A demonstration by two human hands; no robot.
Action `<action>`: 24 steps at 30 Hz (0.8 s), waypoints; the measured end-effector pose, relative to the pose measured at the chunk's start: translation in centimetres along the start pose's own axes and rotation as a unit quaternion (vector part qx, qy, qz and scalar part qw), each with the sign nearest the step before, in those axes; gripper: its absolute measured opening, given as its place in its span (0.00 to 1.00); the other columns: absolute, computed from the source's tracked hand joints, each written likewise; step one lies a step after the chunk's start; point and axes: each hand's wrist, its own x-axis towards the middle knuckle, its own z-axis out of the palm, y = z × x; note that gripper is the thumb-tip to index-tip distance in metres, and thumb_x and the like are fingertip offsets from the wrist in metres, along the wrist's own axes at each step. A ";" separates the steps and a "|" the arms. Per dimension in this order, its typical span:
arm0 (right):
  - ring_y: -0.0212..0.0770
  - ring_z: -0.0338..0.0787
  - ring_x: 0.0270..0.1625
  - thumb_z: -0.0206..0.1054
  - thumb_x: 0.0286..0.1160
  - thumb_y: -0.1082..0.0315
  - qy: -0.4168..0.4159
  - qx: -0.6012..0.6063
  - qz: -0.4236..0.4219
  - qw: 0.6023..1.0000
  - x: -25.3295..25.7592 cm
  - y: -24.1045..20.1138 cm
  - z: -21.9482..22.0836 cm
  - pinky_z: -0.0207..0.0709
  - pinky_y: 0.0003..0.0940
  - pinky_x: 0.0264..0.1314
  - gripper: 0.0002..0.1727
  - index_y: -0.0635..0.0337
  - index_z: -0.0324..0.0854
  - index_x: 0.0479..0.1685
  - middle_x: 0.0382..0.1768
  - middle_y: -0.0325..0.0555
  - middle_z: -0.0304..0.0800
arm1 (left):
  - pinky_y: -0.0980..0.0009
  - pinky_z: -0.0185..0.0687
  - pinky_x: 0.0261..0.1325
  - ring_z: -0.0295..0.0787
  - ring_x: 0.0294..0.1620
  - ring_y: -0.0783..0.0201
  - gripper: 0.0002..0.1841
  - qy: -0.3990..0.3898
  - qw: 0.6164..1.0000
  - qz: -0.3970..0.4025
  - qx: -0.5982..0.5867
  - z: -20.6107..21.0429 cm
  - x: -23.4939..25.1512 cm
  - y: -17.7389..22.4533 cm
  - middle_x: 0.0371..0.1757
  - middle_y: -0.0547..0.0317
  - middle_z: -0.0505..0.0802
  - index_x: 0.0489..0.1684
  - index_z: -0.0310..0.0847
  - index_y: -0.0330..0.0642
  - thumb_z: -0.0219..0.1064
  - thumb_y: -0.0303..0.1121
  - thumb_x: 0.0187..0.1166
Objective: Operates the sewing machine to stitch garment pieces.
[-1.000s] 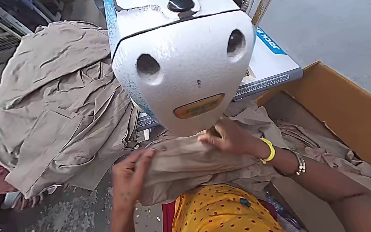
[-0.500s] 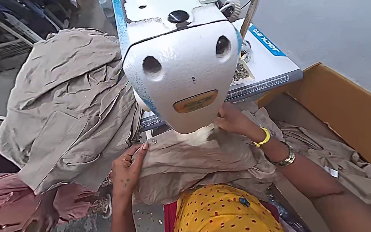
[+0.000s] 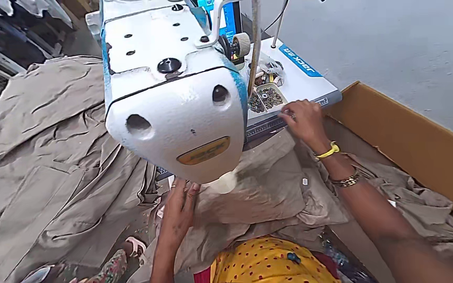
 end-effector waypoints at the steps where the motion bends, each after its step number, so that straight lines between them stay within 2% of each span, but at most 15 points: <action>1: 0.66 0.86 0.62 0.74 0.77 0.56 -0.011 0.003 -0.048 0.999 0.8 -1.2 0.8 0.68 0.71 0.68 0.17 0.60 0.90 0.53 0.53 0.60 0.91 | 0.60 0.70 0.81 0.79 0.76 0.60 0.34 -0.020 0.998 -0.025 -0.057 0.6 0.4 0.7 0.72 0.43 0.85 0.76 0.74 0.31 0.45 0.55 0.90; 3: 0.65 0.77 0.77 0.77 0.70 0.48 -0.046 -0.015 -0.114 0.992 2.4 -3.3 2.7 0.60 0.72 0.80 0.26 0.55 0.88 0.62 0.68 0.57 0.85 | 0.70 0.72 0.76 0.79 0.73 0.68 0.33 -0.029 0.987 -0.083 -0.131 1.4 0.9 2.2 0.71 0.42 0.83 0.78 0.68 0.27 0.49 0.51 0.88; 5: 0.67 0.66 0.86 0.80 0.65 0.46 -0.064 -0.038 -0.146 0.987 4.2 -4.4 4.9 0.50 0.76 0.84 0.34 0.56 0.85 0.68 0.78 0.58 0.78 | 0.73 0.75 0.71 0.81 0.68 0.70 0.31 -0.010 0.979 -0.127 -0.160 1.8 1.2 3.2 0.68 0.42 0.84 0.78 0.66 0.26 0.52 0.45 0.86; 7: 0.67 0.65 0.87 0.83 0.61 0.49 -0.064 -0.068 -0.154 0.984 5.5 -4.6 6.7 0.48 0.80 0.83 0.35 0.58 0.85 0.67 0.80 0.57 0.76 | 0.75 0.76 0.70 0.82 0.66 0.71 0.30 0.018 0.976 -0.135 -0.170 2.3 1.2 3.1 0.66 0.43 0.85 0.76 0.67 0.27 0.54 0.43 0.84; 9: 0.66 0.66 0.87 0.83 0.62 0.55 -0.069 -0.078 -0.145 0.984 5.6 -4.8 7.3 0.49 0.81 0.82 0.31 0.60 0.85 0.65 0.79 0.55 0.77 | 0.76 0.76 0.69 0.82 0.65 0.73 0.29 0.035 0.975 -0.125 -0.178 2.7 1.1 3.0 0.65 0.44 0.85 0.75 0.68 0.25 0.54 0.42 0.84; 10: 0.65 0.69 0.85 0.82 0.65 0.60 -0.057 -0.064 -0.146 0.986 5.1 -5.0 7.1 0.50 0.80 0.81 0.24 0.61 0.88 0.59 0.76 0.55 0.81 | 0.76 0.77 0.67 0.82 0.63 0.74 0.28 0.041 0.974 -0.125 -0.183 2.9 1.0 2.9 0.64 0.45 0.86 0.74 0.69 0.25 0.54 0.42 0.84; 12: 0.62 0.80 0.76 0.75 0.72 0.65 -0.006 -0.027 -0.165 0.986 3.6 -5.0 6.3 0.62 0.70 0.77 0.09 0.60 0.90 0.44 0.63 0.54 0.89 | 0.77 0.79 0.63 0.83 0.59 0.75 0.30 0.057 0.972 -0.128 -0.188 3.2 1.0 2.9 0.59 0.48 0.86 0.72 0.68 0.25 0.55 0.44 0.82; 13: 0.60 0.85 0.70 0.72 0.76 0.65 0.020 0.006 -0.169 0.985 2.8 -4.8 5.8 0.71 0.64 0.72 0.07 0.60 0.90 0.42 0.58 0.54 0.91 | 0.77 0.79 0.62 0.83 0.57 0.76 0.31 0.062 0.971 -0.129 -0.193 3.3 0.9 2.9 0.58 0.49 0.86 0.73 0.67 0.24 0.56 0.45 0.81; 15: 0.55 0.93 0.55 0.68 0.81 0.66 0.050 0.097 -0.127 0.986 1.3 -4.8 4.6 0.85 0.53 0.58 0.09 0.63 0.90 0.44 0.49 0.55 0.93 | 0.81 0.80 0.58 0.84 0.52 0.80 0.30 0.078 0.966 -0.120 -0.213 3.7 1.1 3.0 0.53 0.53 0.86 0.72 0.65 0.22 0.58 0.42 0.81; 17: 0.52 0.94 0.43 0.68 0.81 0.70 0.045 0.181 -0.057 0.981 0.5 -5.2 3.2 0.86 0.51 0.46 0.08 0.67 0.88 0.48 0.44 0.57 0.93 | 0.83 0.80 0.57 0.83 0.51 0.81 0.28 0.083 0.963 -0.111 -0.233 3.8 1.3 3.2 0.51 0.54 0.86 0.70 0.64 0.21 0.58 0.39 0.81; 19: 0.48 0.91 0.40 0.66 0.81 0.72 0.021 0.220 -0.025 0.975 0.2 -5.9 1.7 0.85 0.45 0.43 0.09 0.66 0.87 0.53 0.44 0.56 0.92 | 0.82 0.80 0.57 0.83 0.51 0.81 0.27 0.078 0.967 -0.102 -0.222 3.9 1.5 2.9 0.51 0.54 0.86 0.70 0.65 0.21 0.56 0.39 0.83; 20: 0.46 0.91 0.41 0.66 0.81 0.73 -0.001 0.234 -0.018 0.972 0.3 -6.4 1.0 0.85 0.42 0.44 0.10 0.64 0.86 0.55 0.45 0.54 0.91 | 0.81 0.80 0.56 0.83 0.49 0.80 0.26 0.074 0.973 -0.097 -0.197 3.8 1.6 2.7 0.48 0.56 0.86 0.66 0.69 0.23 0.54 0.42 0.84; 21: 0.43 0.90 0.41 0.66 0.81 0.73 -0.023 0.245 -0.017 0.969 0.3 -7.1 0.3 0.84 0.40 0.45 0.10 0.63 0.86 0.55 0.46 0.53 0.91 | 0.78 0.80 0.51 0.82 0.43 0.79 0.24 0.074 0.981 -0.085 -0.157 3.6 1.4 2.8 0.42 0.59 0.86 0.57 0.75 0.26 0.54 0.44 0.85; 23: 0.43 0.90 0.38 0.67 0.80 0.72 -0.017 0.233 -0.079 0.969 0.0 -9.1 -0.5 0.84 0.40 0.43 0.08 0.66 0.87 0.49 0.41 0.53 0.91 | 0.75 0.74 0.29 0.77 0.23 0.76 0.19 0.071 0.995 -0.009 -0.070 2.5 0.0 3.9 0.21 0.63 0.81 0.28 0.81 0.34 0.57 0.41 0.84; 24: 0.45 0.91 0.36 0.68 0.77 0.72 0.020 0.210 -0.145 0.967 -0.5 -10.2 -0.5 0.84 0.41 0.40 0.07 0.68 0.88 0.43 0.37 0.54 0.91 | 0.73 0.71 0.23 0.75 0.17 0.72 0.20 0.051 0.996 0.059 -0.053 1.8 -1.0 4.6 0.14 0.61 0.78 0.21 0.80 0.35 0.59 0.40 0.83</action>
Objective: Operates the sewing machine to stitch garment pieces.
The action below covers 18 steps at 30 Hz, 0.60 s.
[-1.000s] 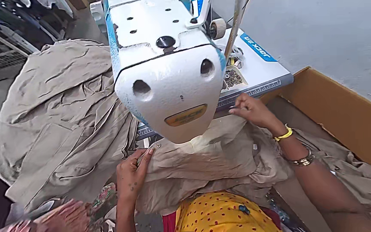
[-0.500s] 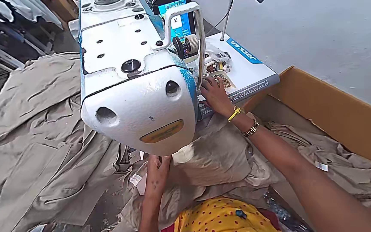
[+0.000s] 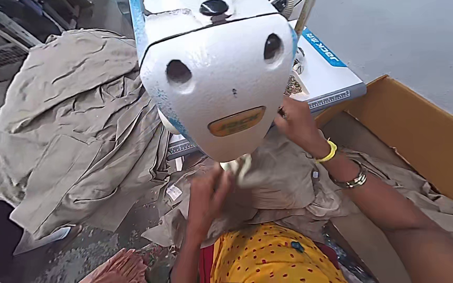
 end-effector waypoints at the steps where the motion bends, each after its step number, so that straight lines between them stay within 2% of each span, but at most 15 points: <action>1: 0.46 0.91 0.32 0.68 0.75 0.70 0.020 -0.024 -0.085 0.996 -0.5 -1.2 0.7 0.83 0.41 0.34 0.08 0.67 0.87 0.35 0.31 0.53 0.90 | 0.76 0.69 0.20 0.73 0.15 0.73 0.21 -0.040 0.998 0.053 -0.011 -0.7 -0.8 0.8 0.13 0.61 0.77 0.19 0.79 0.38 0.60 0.41 0.84; 2: 0.45 0.90 0.31 0.68 0.75 0.68 0.028 -0.041 -0.174 0.984 -1.2 -2.3 1.4 0.83 0.39 0.31 0.09 0.65 0.86 0.31 0.28 0.51 0.89 | 0.79 0.65 0.19 0.70 0.14 0.75 0.21 -0.074 0.994 0.082 -0.025 -1.0 -1.5 1.3 0.13 0.63 0.74 0.20 0.77 0.42 0.59 0.44 0.86; 4: 0.43 0.90 0.33 0.64 0.79 0.70 0.011 -0.075 -0.305 0.949 -1.9 -4.3 3.0 0.80 0.34 0.35 0.10 0.58 0.85 0.29 0.26 0.46 0.89 | 0.81 0.63 0.19 0.67 0.14 0.77 0.21 -0.084 0.992 0.084 -0.028 -0.7 -2.2 1.4 0.13 0.66 0.74 0.23 0.77 0.43 0.59 0.46 0.87; 6: 0.43 0.91 0.33 0.68 0.71 0.72 -0.004 -0.085 -0.315 0.945 -1.6 -5.0 3.9 0.80 0.34 0.34 0.09 0.57 0.88 0.24 0.24 0.44 0.89 | 0.81 0.69 0.22 0.73 0.16 0.78 0.20 -0.059 0.996 0.066 -0.013 -0.4 -2.3 1.2 0.15 0.64 0.81 0.29 0.86 0.41 0.61 0.46 0.85; 7: 0.41 0.91 0.35 0.69 0.69 0.71 -0.024 -0.057 -0.286 0.956 -1.4 -5.1 3.8 0.80 0.32 0.35 0.08 0.57 0.89 0.24 0.25 0.43 0.90 | 0.82 0.72 0.25 0.76 0.18 0.78 0.19 -0.046 0.997 0.064 -0.008 -0.5 -2.2 1.2 0.18 0.63 0.85 0.34 0.90 0.40 0.61 0.46 0.85; 8: 0.38 0.92 0.36 0.68 0.72 0.68 -0.059 0.001 -0.241 0.969 -1.6 -5.1 3.6 0.81 0.29 0.40 0.09 0.58 0.90 0.27 0.27 0.43 0.92 | 0.83 0.75 0.29 0.80 0.22 0.80 0.19 -0.034 0.997 0.064 -0.016 -0.7 -2.3 1.3 0.22 0.62 0.89 0.38 0.92 0.39 0.62 0.45 0.85; 9: 0.35 0.89 0.37 0.65 0.80 0.64 -0.112 0.091 -0.189 0.971 -2.1 -5.3 3.3 0.80 0.27 0.42 0.12 0.61 0.89 0.32 0.29 0.43 0.91 | 0.85 0.78 0.34 0.83 0.26 0.83 0.19 -0.024 0.997 0.061 -0.032 -1.2 -2.4 1.3 0.26 0.62 0.92 0.39 0.92 0.38 0.62 0.44 0.85; 10: 0.33 0.88 0.40 0.61 0.87 0.59 -0.177 0.177 -0.146 0.957 -2.7 -5.3 2.8 0.80 0.27 0.47 0.16 0.63 0.85 0.39 0.32 0.44 0.90 | 0.87 0.80 0.40 0.85 0.31 0.86 0.19 -0.013 0.997 0.052 -0.047 -2.0 -2.5 1.0 0.30 0.63 0.94 0.40 0.92 0.38 0.62 0.45 0.86; 11: 0.33 0.87 0.42 0.60 0.88 0.55 -0.225 0.229 -0.119 0.940 -3.2 -5.4 2.4 0.77 0.31 0.53 0.18 0.63 0.80 0.44 0.34 0.45 0.88 | 0.87 0.82 0.45 0.87 0.36 0.88 0.19 0.002 0.998 0.036 -0.052 -3.0 -2.6 0.3 0.33 0.65 0.95 0.39 0.92 0.38 0.63 0.46 0.86; 12: 0.35 0.85 0.40 0.61 0.87 0.55 -0.237 0.242 -0.097 0.936 -3.6 -5.4 2.3 0.73 0.35 0.55 0.17 0.63 0.78 0.45 0.33 0.45 0.86 | 0.87 0.83 0.47 0.87 0.37 0.89 0.20 0.019 0.999 0.013 -0.042 -4.2 -2.6 -0.7 0.34 0.66 0.95 0.36 0.92 0.38 0.64 0.46 0.85; 13: 0.36 0.85 0.36 0.65 0.84 0.57 -0.215 0.224 -0.067 0.948 -3.7 -5.3 2.3 0.73 0.39 0.53 0.15 0.63 0.80 0.43 0.30 0.45 0.86 | 0.88 0.83 0.46 0.86 0.36 0.90 0.20 0.039 0.999 -0.020 -0.023 -5.5 -2.6 -2.0 0.33 0.68 0.95 0.35 0.92 0.36 0.64 0.46 0.84; 15: 0.33 0.84 0.32 0.72 0.76 0.56 -0.178 0.164 0.017 0.970 -3.0 -4.4 2.8 0.72 0.39 0.44 0.14 0.59 0.81 0.39 0.26 0.39 0.85 | 0.89 0.78 0.38 0.82 0.30 0.92 0.21 0.065 0.992 -0.099 0.039 -7.3 -2.7 -4.7 0.30 0.70 0.92 0.35 0.91 0.37 0.64 0.48 0.82; 16: 0.30 0.82 0.28 0.74 0.72 0.53 -0.177 0.140 0.060 0.972 -2.4 -4.2 3.1 0.72 0.33 0.36 0.16 0.55 0.80 0.37 0.23 0.35 0.81 | 0.89 0.76 0.35 0.80 0.28 0.92 0.21 0.071 0.988 -0.126 0.061 -7.8 -2.8 -5.8 0.29 0.71 0.91 0.35 0.90 0.38 0.65 0.49 0.81; 18: 0.28 0.78 0.26 0.79 0.68 0.52 -0.206 0.159 0.156 0.953 -1.4 -4.6 3.6 0.70 0.31 0.30 0.17 0.53 0.79 0.35 0.21 0.32 0.77 | 0.87 0.75 0.34 0.80 0.27 0.91 0.21 0.069 0.982 -0.155 0.079 -8.3 -3.2 -6.9 0.28 0.71 0.90 0.36 0.90 0.40 0.64 0.50 0.81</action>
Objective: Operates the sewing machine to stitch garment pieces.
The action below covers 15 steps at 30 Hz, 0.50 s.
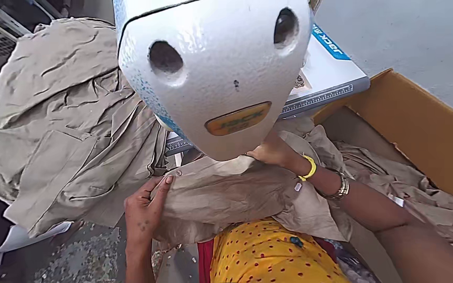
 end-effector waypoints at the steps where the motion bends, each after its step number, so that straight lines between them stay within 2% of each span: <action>1: 0.28 0.78 0.26 0.80 0.67 0.53 -0.005 0.016 0.024 1.000 0.3 -0.3 0.2 0.71 0.31 0.30 0.17 0.53 0.80 0.35 0.21 0.31 0.78 | 0.86 0.73 0.33 0.79 0.27 0.90 0.21 -0.001 1.000 -0.006 0.001 0.0 -0.1 -0.3 0.27 0.71 0.89 0.35 0.90 0.40 0.64 0.50 0.81; 3: 0.28 0.79 0.26 0.82 0.65 0.57 -0.006 0.030 0.028 0.999 0.5 -0.6 0.2 0.71 0.31 0.30 0.16 0.53 0.80 0.34 0.21 0.32 0.79 | 0.88 0.73 0.31 0.78 0.25 0.92 0.20 -0.005 1.000 -0.009 -0.011 0.4 -0.3 -0.5 0.26 0.73 0.88 0.34 0.90 0.41 0.64 0.49 0.82; 6: 0.22 0.78 0.25 0.78 0.69 0.65 -0.014 0.074 -0.013 0.997 0.2 0.3 -0.6 0.73 0.21 0.30 0.11 0.56 0.79 0.39 0.21 0.31 0.79 | 0.87 0.72 0.32 0.78 0.25 0.91 0.19 -0.001 1.000 -0.010 -0.014 1.0 0.1 0.1 0.26 0.72 0.89 0.34 0.90 0.40 0.64 0.48 0.81; 8: 0.22 0.73 0.20 0.73 0.74 0.70 0.003 0.080 -0.015 0.997 -0.2 1.0 -1.3 0.67 0.21 0.25 0.08 0.57 0.76 0.38 0.18 0.30 0.74 | 0.88 0.73 0.34 0.79 0.27 0.91 0.18 0.007 1.000 0.002 -0.012 1.2 0.6 1.0 0.28 0.72 0.90 0.35 0.91 0.41 0.64 0.47 0.82; 10: 0.21 0.73 0.21 0.71 0.74 0.68 0.045 0.033 -0.037 0.998 -0.6 1.9 -1.4 0.68 0.21 0.27 0.07 0.54 0.76 0.38 0.19 0.28 0.74 | 0.85 0.73 0.34 0.79 0.28 0.89 0.20 0.008 1.000 0.020 0.000 1.4 1.2 1.5 0.29 0.70 0.91 0.35 0.91 0.41 0.63 0.49 0.83; 11: 0.23 0.75 0.24 0.71 0.73 0.66 0.067 -0.007 -0.052 0.996 -0.9 2.2 -1.3 0.70 0.27 0.34 0.07 0.53 0.77 0.39 0.20 0.28 0.76 | 0.85 0.72 0.34 0.78 0.27 0.89 0.20 0.004 1.000 0.025 0.007 1.5 1.5 1.5 0.28 0.70 0.90 0.35 0.91 0.41 0.63 0.50 0.83; 12: 0.29 0.78 0.27 0.72 0.73 0.64 0.081 -0.042 -0.062 0.994 -1.1 2.4 -1.5 0.70 0.39 0.44 0.08 0.55 0.78 0.40 0.22 0.32 0.78 | 0.83 0.72 0.34 0.78 0.27 0.88 0.21 -0.002 1.000 0.024 0.014 1.6 1.8 1.4 0.28 0.71 0.89 0.35 0.90 0.42 0.63 0.51 0.82; 13: 0.33 0.79 0.29 0.73 0.74 0.62 0.089 -0.082 -0.069 0.990 -1.2 2.6 -1.8 0.70 0.47 0.51 0.10 0.56 0.78 0.39 0.22 0.35 0.79 | 0.80 0.72 0.35 0.78 0.27 0.86 0.21 -0.009 0.999 0.022 0.028 1.8 2.0 1.3 0.27 0.70 0.89 0.34 0.90 0.43 0.62 0.52 0.82; 14: 0.37 0.80 0.28 0.72 0.74 0.60 0.099 -0.127 -0.078 0.984 -1.3 3.1 -2.4 0.69 0.51 0.54 0.11 0.57 0.79 0.37 0.21 0.37 0.79 | 0.74 0.73 0.35 0.79 0.27 0.81 0.22 -0.011 0.998 0.022 0.050 2.2 2.0 1.1 0.27 0.67 0.88 0.34 0.89 0.43 0.61 0.53 0.81; 15: 0.40 0.81 0.26 0.73 0.74 0.57 0.117 -0.172 -0.081 0.975 -1.1 3.9 -3.2 0.70 0.53 0.53 0.13 0.57 0.82 0.35 0.19 0.39 0.80 | 0.64 0.75 0.36 0.82 0.28 0.71 0.24 -0.010 0.997 0.031 0.073 2.6 1.9 1.0 0.27 0.61 0.89 0.34 0.90 0.41 0.61 0.53 0.82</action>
